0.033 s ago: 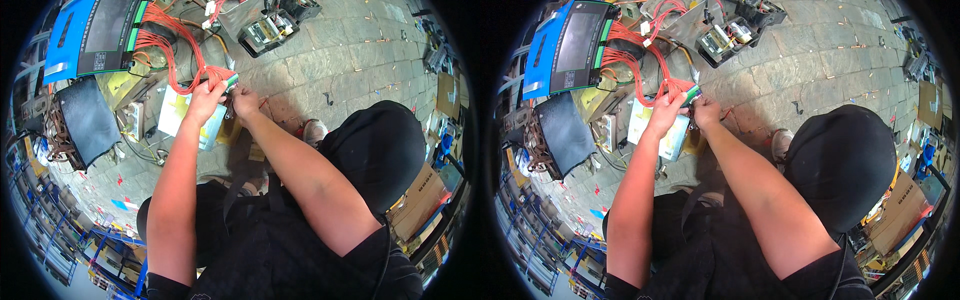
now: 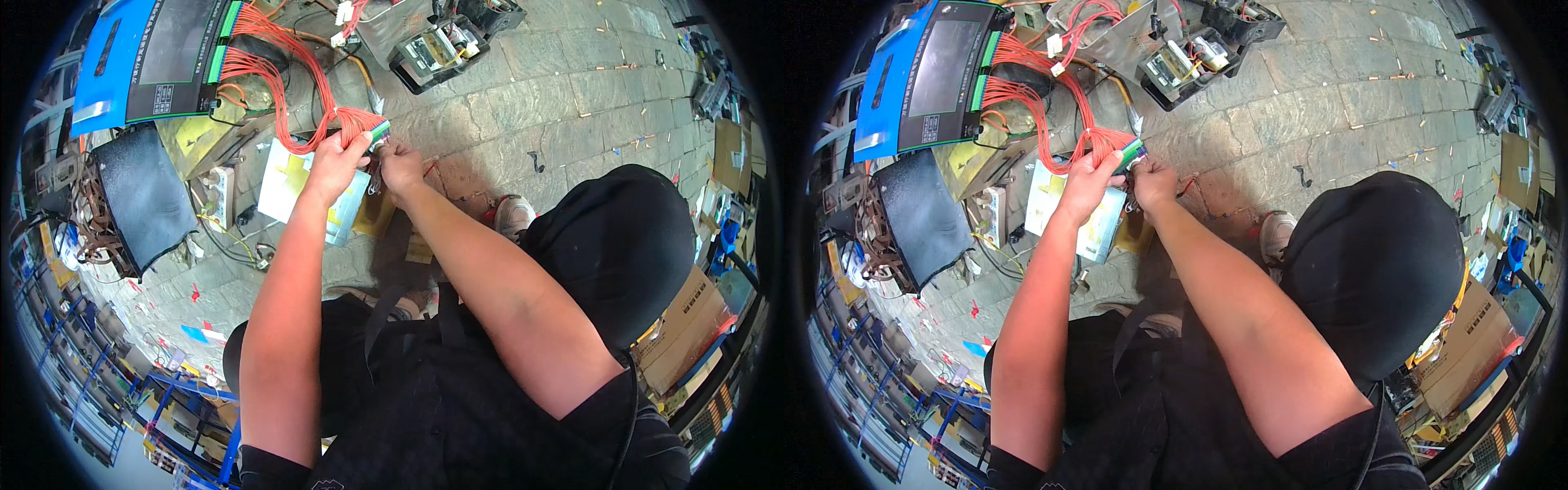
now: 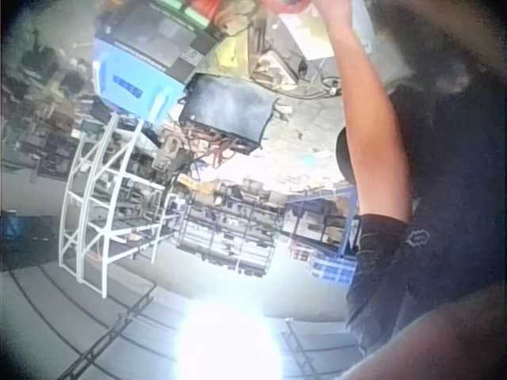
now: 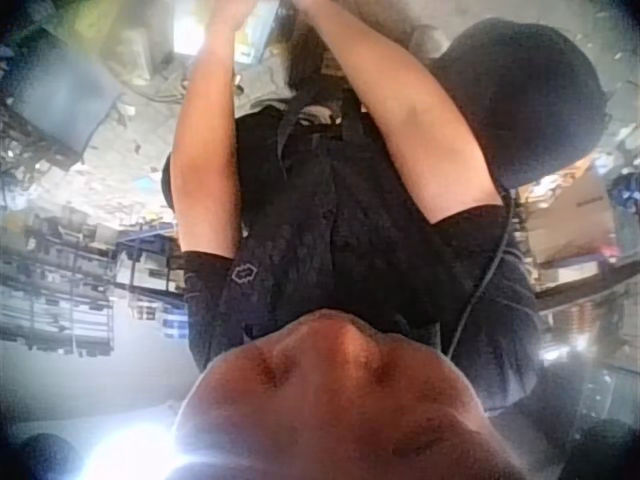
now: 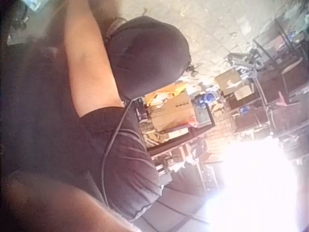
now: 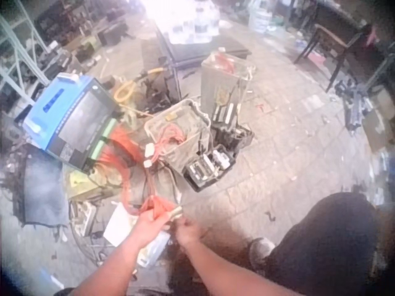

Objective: The person assembles electronic components by connecting wires to a blue device and handling a small circuit board. They manipulate orange and multicolored wires, attach connectors, and adjust components on a cluttered workbench.

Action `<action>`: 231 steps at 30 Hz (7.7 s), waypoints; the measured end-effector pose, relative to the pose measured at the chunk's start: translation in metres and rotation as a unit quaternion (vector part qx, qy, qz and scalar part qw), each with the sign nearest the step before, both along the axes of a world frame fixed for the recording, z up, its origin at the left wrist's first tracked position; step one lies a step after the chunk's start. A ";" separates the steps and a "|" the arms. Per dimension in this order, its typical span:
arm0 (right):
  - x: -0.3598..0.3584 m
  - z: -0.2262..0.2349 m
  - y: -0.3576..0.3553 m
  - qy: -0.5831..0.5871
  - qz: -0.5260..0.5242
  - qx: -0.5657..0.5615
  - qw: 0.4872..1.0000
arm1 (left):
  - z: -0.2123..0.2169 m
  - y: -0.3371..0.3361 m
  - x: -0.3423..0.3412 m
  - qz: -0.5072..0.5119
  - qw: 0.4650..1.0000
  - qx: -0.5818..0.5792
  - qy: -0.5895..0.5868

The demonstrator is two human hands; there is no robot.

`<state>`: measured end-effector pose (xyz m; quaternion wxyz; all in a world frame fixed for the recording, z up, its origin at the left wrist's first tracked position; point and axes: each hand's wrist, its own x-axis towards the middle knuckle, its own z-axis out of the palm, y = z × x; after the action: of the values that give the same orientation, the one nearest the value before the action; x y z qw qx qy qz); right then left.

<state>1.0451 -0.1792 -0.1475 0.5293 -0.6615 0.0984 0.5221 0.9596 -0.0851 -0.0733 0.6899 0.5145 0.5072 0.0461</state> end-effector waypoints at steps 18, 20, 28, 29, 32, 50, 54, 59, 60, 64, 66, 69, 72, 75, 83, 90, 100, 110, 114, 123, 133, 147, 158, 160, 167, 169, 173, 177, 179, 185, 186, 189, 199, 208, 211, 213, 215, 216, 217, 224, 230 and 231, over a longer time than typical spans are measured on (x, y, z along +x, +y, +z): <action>-0.008 -0.013 -0.006 -0.026 -0.004 0.014 1.000 | 0.005 -0.007 0.006 -0.001 1.000 0.006 0.011; -0.009 -0.024 -0.005 -0.026 -0.006 0.011 1.000 | 0.004 -0.010 0.008 0.004 1.000 0.013 -0.001; -0.007 -0.008 0.004 -0.083 0.029 -0.026 0.996 | 0.007 -0.015 0.006 0.021 1.000 0.020 -0.006; -0.009 -0.003 0.003 -0.053 0.006 -0.018 0.998 | 0.006 -0.016 0.005 0.033 0.999 0.023 -0.002; -0.006 0.002 0.006 -0.030 0.031 -0.025 0.999 | 0.007 -0.016 0.005 0.043 0.999 0.026 0.004; 0.002 -0.019 0.002 -0.121 0.123 -0.076 0.982 | 0.003 -0.017 -0.002 0.025 1.000 0.008 -0.003; 0.005 -0.011 0.003 -0.149 0.141 -0.050 0.977 | 0.009 -0.010 -0.002 0.025 1.000 0.004 -0.009; 0.001 0.001 0.007 -0.100 0.102 -0.030 0.989 | -0.011 0.002 -0.011 0.018 0.999 -0.020 -0.036; 0.002 -0.002 0.004 -0.105 0.113 -0.030 0.988 | -0.010 0.004 -0.009 0.017 0.999 -0.016 -0.038; 0.004 -0.015 0.001 -0.134 0.124 -0.046 0.982 | -0.004 0.008 -0.003 0.027 0.998 -0.020 -0.049; 0.006 -0.007 -0.005 -0.167 0.122 -0.079 0.975 | -0.004 0.009 -0.002 0.031 0.998 -0.028 -0.038; 0.008 -0.004 -0.009 -0.128 0.137 -0.073 0.980 | -0.005 0.007 -0.001 0.019 1.000 -0.014 -0.020; 0.006 -0.007 -0.010 -0.093 0.112 -0.043 0.988 | -0.003 0.008 0.000 0.007 1.000 -0.013 -0.002; 0.003 -0.016 -0.006 -0.072 0.083 -0.018 0.994 | 0.004 0.009 0.003 0.004 1.000 -0.019 0.005; 0.003 -0.013 -0.003 -0.032 0.025 -0.034 0.999 | -0.002 0.001 0.003 0.001 0.999 -0.031 -0.032; 0.014 0.006 0.001 -0.073 0.100 -0.024 0.992 | -0.006 0.000 0.001 0.057 0.995 -0.036 -0.071; 0.028 0.006 -0.029 0.044 -0.056 -0.062 0.996 | -0.013 0.015 0.003 0.031 0.991 -0.107 -0.067; 0.040 -0.024 -0.055 -0.037 0.027 0.019 0.999 | -0.013 0.024 0.032 -0.191 0.944 0.225 0.146; 0.041 -0.013 -0.067 -0.059 0.061 -0.018 0.996 | 0.000 0.004 0.038 -0.176 0.898 0.303 0.266; 0.055 -0.007 -0.082 -0.111 0.121 -0.123 0.979 | 0.002 -0.010 0.029 -0.250 0.863 0.318 0.301; 0.050 0.064 -0.037 -0.439 0.243 -0.044 0.864 | 0.105 0.021 0.002 -0.240 0.874 0.308 0.291; 0.087 0.118 0.060 -0.348 0.784 0.002 0.515 | 0.231 0.018 -0.107 -0.221 0.904 0.255 0.263; 0.036 0.060 -0.076 -0.361 0.716 -0.096 0.589 | 0.242 0.010 -0.094 -0.275 0.886 0.297 0.228; 0.035 0.066 -0.079 -0.348 0.704 -0.124 0.606 | 0.237 0.007 -0.096 -0.283 0.884 0.306 0.213; 0.008 0.044 -0.093 -0.390 0.551 -0.114 0.728 | 0.211 0.013 -0.115 -0.310 0.887 0.283 0.194; -0.012 0.041 -0.091 -0.401 0.528 -0.137 0.736 | 0.196 0.015 -0.122 -0.304 0.897 0.264 0.182; -0.037 0.045 -0.084 -0.395 0.508 -0.170 0.746 | 0.182 0.021 -0.119 -0.334 0.896 0.212 0.202; -0.047 0.046 -0.076 -0.416 0.480 -0.194 0.748 | 0.165 0.016 -0.111 -0.374 0.884 0.177 0.217; -0.045 0.059 -0.077 -0.372 0.496 -0.216 0.754 | 0.161 0.011 -0.119 -0.393 0.875 0.181 0.220; -0.029 0.099 -0.039 -0.471 0.402 -0.125 0.775 | 0.185 -0.004 -0.116 -0.428 0.858 0.215 0.185; -0.029 0.105 -0.026 -0.496 0.372 -0.063 0.782 | 0.188 -0.003 -0.116 -0.447 0.844 0.219 0.201; -0.027 0.129 0.045 -0.506 0.306 0.122 0.797 | 0.207 0.005 -0.124 -0.429 0.838 0.247 0.232; -0.002 0.203 0.311 -0.497 0.184 0.281 0.800 | 0.216 -0.004 -0.199 -0.339 0.870 0.261 0.247; 0.017 0.198 0.356 -0.465 0.221 0.211 0.831 | 0.263 -0.028 -0.209 -0.264 0.901 0.258 0.228; 0.014 0.207 0.351 -0.506 0.231 0.191 0.809 | 0.266 -0.031 -0.204 -0.247 0.901 0.289 0.210; 0.014 0.206 0.351 -0.508 0.247 0.190 0.803 | 0.267 -0.032 -0.201 -0.235 0.900 0.300 0.213; 0.020 0.208 0.353 -0.510 0.262 0.195 0.796 | 0.266 -0.032 -0.196 -0.220 0.898 0.312 0.221; 0.021 0.209 0.352 -0.507 0.273 0.198 0.793 | 0.265 -0.032 -0.194 -0.214 0.897 0.314 0.227; 0.021 0.209 0.352 -0.505 0.283 0.201 0.790 | 0.263 -0.030 -0.190 -0.207 0.896 0.316 0.233; 0.002 0.162 0.318 -0.446 0.194 0.240 0.840 | 0.260 -0.010 -0.157 -0.127 0.861 0.405 0.279; 0.023 0.151 0.349 -0.415 0.100 0.227 0.875 | 0.250 0.052 -0.135 0.058 0.819 0.480 0.308; 0.025 0.155 0.355 -0.418 0.133 0.235 0.867 | 0.246 0.054 -0.138 0.083 0.816 0.482 0.307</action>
<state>1.0701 0.1755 0.0071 0.5860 -0.6809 -0.3466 0.2698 0.8215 -0.0311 0.1724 0.1558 0.7243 0.6467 0.1814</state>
